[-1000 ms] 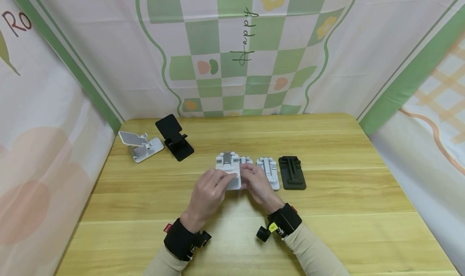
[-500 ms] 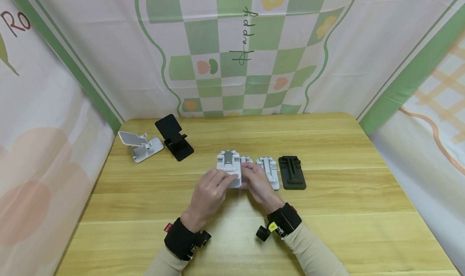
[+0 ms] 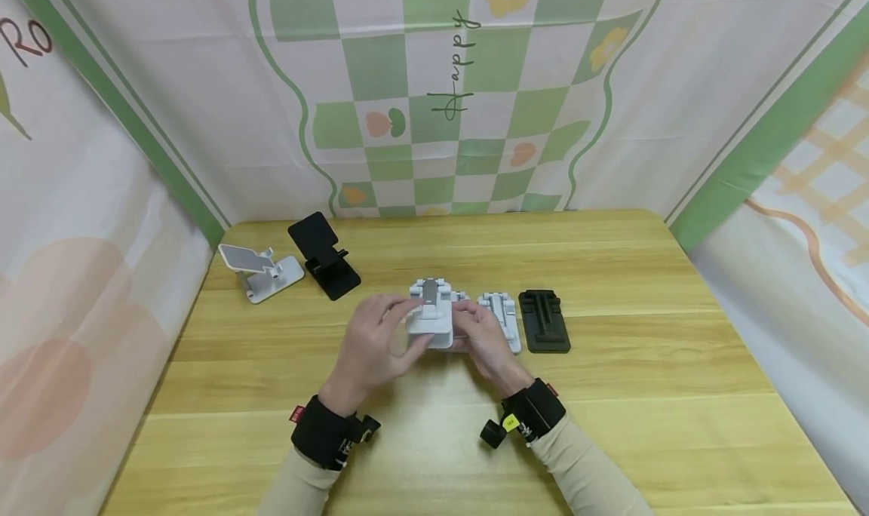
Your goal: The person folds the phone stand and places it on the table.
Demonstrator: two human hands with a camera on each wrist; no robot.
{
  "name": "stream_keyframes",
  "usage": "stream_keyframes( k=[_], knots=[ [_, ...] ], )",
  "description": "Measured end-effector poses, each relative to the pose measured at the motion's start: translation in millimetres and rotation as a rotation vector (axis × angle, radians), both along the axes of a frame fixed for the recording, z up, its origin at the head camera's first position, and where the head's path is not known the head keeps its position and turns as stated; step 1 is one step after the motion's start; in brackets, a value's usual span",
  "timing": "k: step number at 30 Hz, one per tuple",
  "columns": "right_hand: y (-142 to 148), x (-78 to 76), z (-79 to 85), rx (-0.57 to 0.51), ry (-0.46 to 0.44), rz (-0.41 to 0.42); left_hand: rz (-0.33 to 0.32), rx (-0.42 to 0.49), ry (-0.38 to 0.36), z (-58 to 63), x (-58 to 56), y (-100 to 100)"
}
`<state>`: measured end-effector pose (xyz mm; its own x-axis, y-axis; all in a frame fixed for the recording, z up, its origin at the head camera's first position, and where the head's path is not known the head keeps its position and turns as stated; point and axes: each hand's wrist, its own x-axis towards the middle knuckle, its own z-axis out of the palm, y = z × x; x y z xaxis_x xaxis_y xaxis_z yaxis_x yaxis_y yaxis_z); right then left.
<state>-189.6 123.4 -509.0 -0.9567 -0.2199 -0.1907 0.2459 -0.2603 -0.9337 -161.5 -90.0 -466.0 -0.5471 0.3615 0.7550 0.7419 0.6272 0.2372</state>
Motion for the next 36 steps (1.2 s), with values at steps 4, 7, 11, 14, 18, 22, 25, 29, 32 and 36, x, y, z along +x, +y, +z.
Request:
stream_keyframes(
  k=[4, 7, 11, 14, 18, 22, 25, 29, 32, 36],
  knots=[
    [1, 0.2, 0.4, 0.008, -0.007, -0.008, 0.053, 0.166, -0.123, -5.7, -5.5, -3],
    [1, -0.3, 0.0, 0.009, -0.009, -0.01, 0.072, 0.342, -0.295, -10.9, -8.9, -3],
    [0, -1.0, 1.0, -0.006, -0.007, -0.02, 0.075, 0.569, -0.607, -14.5, -14.2, -2],
    [0, -1.3, 2.0, -0.015, -0.002, -0.02, 0.04, 0.722, -0.898, -15.9, -18.7, 0],
    [0, -1.6, 2.3, -0.01, 0.001, -0.014, -0.02, 0.861, -1.233, -18.1, -23.3, 3],
    [0, -1.6, 2.0, -0.002, -0.005, -0.012, -0.11, 0.934, -1.377, -19.2, -25.8, 6],
    [1, -1.8, 1.7, 0.003, -0.013, -0.016, -0.17, 0.948, -1.403, -20.1, -27.5, 7],
    [1, -1.7, 1.6, -0.001, -0.015, -0.02, -0.197, 0.949, -1.42, -21.2, -29.2, 7],
    [2, -1.9, 0.7, -0.006, -0.016, -0.026, -0.193, 0.945, -1.428, -21.4, -30.0, 8],
    [2, -2.8, -1.4, -0.008, -0.023, -0.033, -0.188, 0.936, -1.44, -20.6, -29.8, 8]
  ],
)
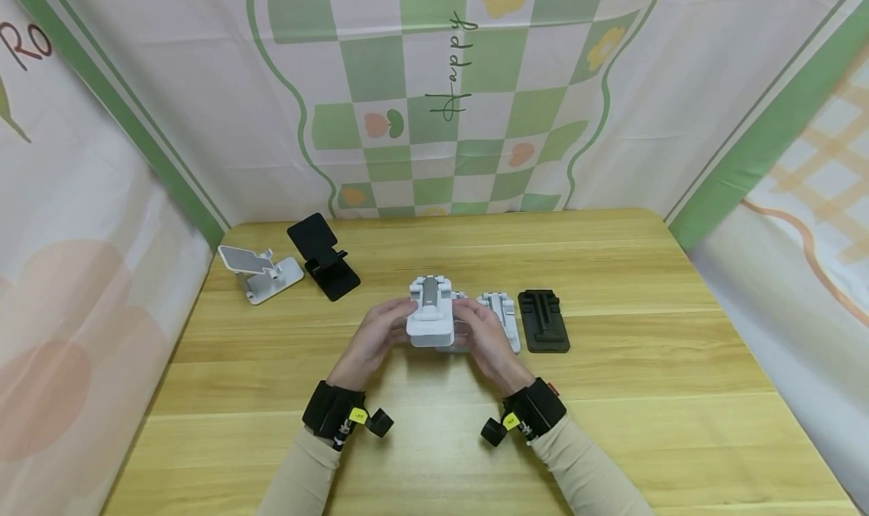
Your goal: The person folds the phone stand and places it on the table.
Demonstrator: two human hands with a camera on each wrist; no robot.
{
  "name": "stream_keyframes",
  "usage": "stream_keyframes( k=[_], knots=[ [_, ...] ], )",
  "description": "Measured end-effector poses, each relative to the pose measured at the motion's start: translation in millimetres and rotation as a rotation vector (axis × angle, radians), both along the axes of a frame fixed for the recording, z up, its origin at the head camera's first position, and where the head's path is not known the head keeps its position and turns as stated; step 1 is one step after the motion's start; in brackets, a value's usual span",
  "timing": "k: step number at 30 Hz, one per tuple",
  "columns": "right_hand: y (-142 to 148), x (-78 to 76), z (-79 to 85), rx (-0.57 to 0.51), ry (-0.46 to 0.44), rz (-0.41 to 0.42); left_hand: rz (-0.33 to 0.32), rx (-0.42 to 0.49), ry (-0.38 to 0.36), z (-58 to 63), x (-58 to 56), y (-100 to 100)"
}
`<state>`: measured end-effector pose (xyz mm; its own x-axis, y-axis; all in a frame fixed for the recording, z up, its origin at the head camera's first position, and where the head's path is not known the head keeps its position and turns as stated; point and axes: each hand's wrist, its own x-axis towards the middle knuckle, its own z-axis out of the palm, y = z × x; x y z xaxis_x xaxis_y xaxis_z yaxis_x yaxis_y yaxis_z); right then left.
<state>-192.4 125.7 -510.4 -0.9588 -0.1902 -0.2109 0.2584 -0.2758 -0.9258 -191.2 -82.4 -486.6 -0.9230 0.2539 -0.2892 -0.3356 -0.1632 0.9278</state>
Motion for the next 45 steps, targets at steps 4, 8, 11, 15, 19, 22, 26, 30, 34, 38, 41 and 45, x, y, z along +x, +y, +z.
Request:
stream_keyframes(
  k=[4, 8, 11, 15, 19, 22, 26, 30, 34, 38, 41, 45],
  knots=[
    [1, 0.3, -1.5, 0.006, -0.001, 0.014, -0.006, -0.008, -0.006, -0.7, 0.7, -1],
    [2, 0.8, -1.8, 0.013, 0.009, 0.04, -0.002, -0.023, 0.004, -3.2, 0.5, -1],
    [3, 1.2, -1.2, 0.02, 0.027, 0.062, 0.005, -0.034, 0.011, -4.4, 0.3, 0],
    [4, 1.6, -0.5, 0.015, 0.047, 0.091, 0.014, -0.04, 0.007, -5.3, 0.1, 0],
    [4, 2.2, 0.1, 0.007, 0.046, 0.088, 0.02, -0.04, 0.006, -5.9, 0.3, 0],
    [3, 2.4, 0.1, 0.004, 0.035, 0.074, 0.02, -0.035, 0.015, -6.1, 0.9, 0],
    [3, 1.9, -1.1, 0.015, 0.028, 0.068, 0.023, -0.033, 0.025, -7.0, 1.0, 0],
    [3, 1.5, -2.1, 0.035, 0.027, 0.073, 0.029, -0.036, 0.026, -8.3, 1.0, 0],
    [4, 1.3, -2.1, 0.043, 0.031, 0.083, 0.039, -0.04, 0.033, -9.1, 1.2, 1],
    [4, 1.8, -1.6, 0.035, 0.029, 0.086, 0.051, -0.045, 0.046, -9.7, 1.7, 2],
    [4, 2.1, -1.3, 0.029, 0.024, 0.084, 0.059, -0.057, 0.048, -10.9, 1.6, 2],
    [4, 2.4, -1.0, 0.029, 0.025, 0.085, 0.062, -0.071, 0.048, -12.9, 0.9, 2]
  ],
)
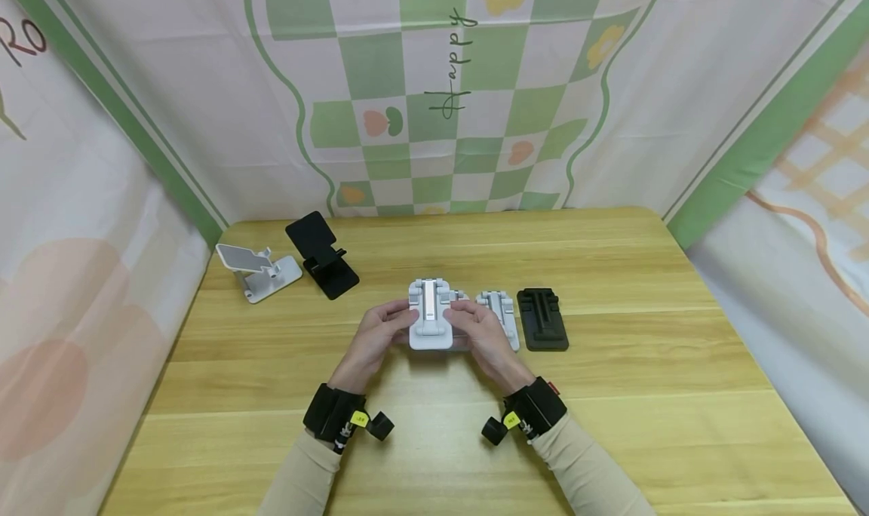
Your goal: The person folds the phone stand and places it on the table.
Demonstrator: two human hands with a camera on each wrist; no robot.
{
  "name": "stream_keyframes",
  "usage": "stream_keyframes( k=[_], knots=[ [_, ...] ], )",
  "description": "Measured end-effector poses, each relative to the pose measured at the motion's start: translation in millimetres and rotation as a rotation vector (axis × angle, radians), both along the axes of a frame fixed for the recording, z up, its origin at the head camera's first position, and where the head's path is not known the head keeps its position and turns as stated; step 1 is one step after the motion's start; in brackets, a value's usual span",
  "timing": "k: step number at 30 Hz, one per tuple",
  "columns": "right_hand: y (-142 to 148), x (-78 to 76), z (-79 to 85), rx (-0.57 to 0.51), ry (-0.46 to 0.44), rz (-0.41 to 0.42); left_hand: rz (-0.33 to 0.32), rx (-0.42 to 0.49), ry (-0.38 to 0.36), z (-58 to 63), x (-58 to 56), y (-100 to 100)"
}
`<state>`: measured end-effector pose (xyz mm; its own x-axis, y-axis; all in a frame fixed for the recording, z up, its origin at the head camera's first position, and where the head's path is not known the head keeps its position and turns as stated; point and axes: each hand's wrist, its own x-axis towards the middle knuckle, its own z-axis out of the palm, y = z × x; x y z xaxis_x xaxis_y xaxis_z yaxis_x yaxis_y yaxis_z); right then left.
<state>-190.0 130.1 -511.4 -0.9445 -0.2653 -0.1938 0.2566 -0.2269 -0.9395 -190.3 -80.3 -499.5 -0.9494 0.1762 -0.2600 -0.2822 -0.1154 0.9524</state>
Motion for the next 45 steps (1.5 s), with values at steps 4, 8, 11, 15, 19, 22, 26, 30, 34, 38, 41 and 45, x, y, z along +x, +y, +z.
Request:
stream_keyframes(
  k=[4, 8, 11, 15, 19, 22, 26, 30, 34, 38, 41, 45],
  knots=[
    [0, -0.2, -0.1, 0.016, 0.002, -0.007, -0.006, 0.0, 0.002, -1.1, -0.3, 0],
    [-1, -1.2, 0.1, 0.083, 0.019, -0.056, -0.006, 0.003, 0.007, 0.5, 1.2, 1],
    [2, -2.9, 1.3, 0.153, 0.044, -0.094, 0.002, 0.011, 0.013, 1.7, 2.5, 1],
    [13, -7.3, 5.4, 0.226, 0.068, -0.142, 0.018, 0.031, 0.008, 1.2, 2.4, -1],
    [30, -12.4, 11.0, 0.254, 0.061, -0.202, 0.022, 0.024, 0.006, 0.0, 1.7, -4],
    [45, -14.9, 15.5, 0.266, 0.053, -0.227, 0.021, 0.008, 0.013, -1.4, 1.4, -5],
    [65, -17.1, 20.5, 0.273, 0.045, -0.277, 0.037, -0.008, 0.021, -4.0, 1.2, -6],
    [87, -19.0, 21.6, 0.237, 0.056, -0.349, 0.057, -0.041, 0.026, -5.8, 1.7, -6],
    [112, -16.3, 23.5, 0.196, 0.057, -0.409, 0.058, -0.087, 0.038, -5.7, 3.2, -8],
    [139, -11.8, 25.6, 0.171, 0.025, -0.453, 0.06, -0.111, 0.046, -5.6, 3.7, -11],
    [159, -11.4, 23.8, 0.181, 0.004, -0.49, 0.067, -0.117, 0.035, -5.4, 3.4, -13],
    [185, -12.8, 18.2, 0.208, -0.018, -0.516, 0.075, -0.127, 0.019, -4.8, 2.8, -15]
  ],
)
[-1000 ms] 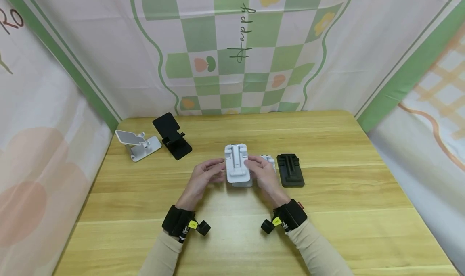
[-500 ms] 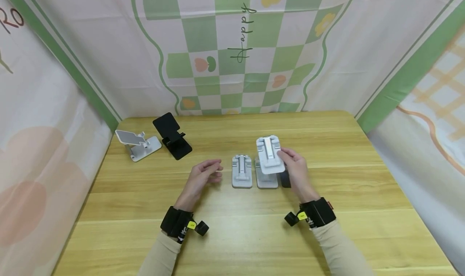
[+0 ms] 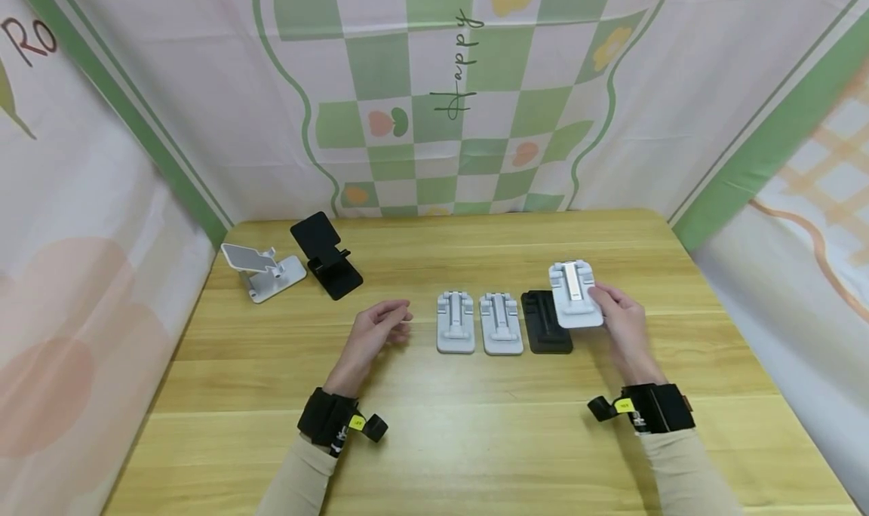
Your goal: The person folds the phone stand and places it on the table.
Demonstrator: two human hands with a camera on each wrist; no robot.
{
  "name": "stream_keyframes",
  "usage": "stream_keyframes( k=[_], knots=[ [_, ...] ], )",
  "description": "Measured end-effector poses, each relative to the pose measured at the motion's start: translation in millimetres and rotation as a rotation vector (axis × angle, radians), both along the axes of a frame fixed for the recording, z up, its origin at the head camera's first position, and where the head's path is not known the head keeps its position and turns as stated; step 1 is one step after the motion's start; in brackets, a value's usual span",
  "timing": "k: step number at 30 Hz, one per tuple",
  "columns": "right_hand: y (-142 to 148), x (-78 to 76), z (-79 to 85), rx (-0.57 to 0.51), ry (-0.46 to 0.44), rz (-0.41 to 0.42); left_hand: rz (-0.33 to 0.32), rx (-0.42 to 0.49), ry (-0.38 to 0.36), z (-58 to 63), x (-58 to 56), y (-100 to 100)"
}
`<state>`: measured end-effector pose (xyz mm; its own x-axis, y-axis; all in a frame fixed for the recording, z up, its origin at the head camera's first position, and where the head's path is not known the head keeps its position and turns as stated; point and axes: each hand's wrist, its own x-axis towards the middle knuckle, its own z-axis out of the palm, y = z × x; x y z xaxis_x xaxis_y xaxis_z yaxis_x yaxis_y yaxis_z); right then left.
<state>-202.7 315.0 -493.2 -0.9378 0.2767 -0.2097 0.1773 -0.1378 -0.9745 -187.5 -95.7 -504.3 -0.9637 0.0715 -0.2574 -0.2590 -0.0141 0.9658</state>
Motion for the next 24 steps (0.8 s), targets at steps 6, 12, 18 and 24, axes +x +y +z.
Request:
stream_keyframes(
  k=[6, 12, 18, 24],
  knots=[
    [27, 1.6, -12.0, 0.096, -0.085, -0.024, 0.036, -0.011, 0.012, 0.0, -0.3, 0],
    [36, 4.1, -22.1, 0.228, -0.153, 0.008, 0.083, -0.009, 0.032, 0.2, -0.5, 0],
    [38, 6.4, -23.4, 0.499, -0.171, 0.08, 0.083, -0.009, 0.034, -0.5, 0.1, -1],
    [40, 10.0, -22.3, 0.763, -0.126, 0.141, 0.079, -0.012, 0.022, -1.7, -0.5, -2]
  ],
)
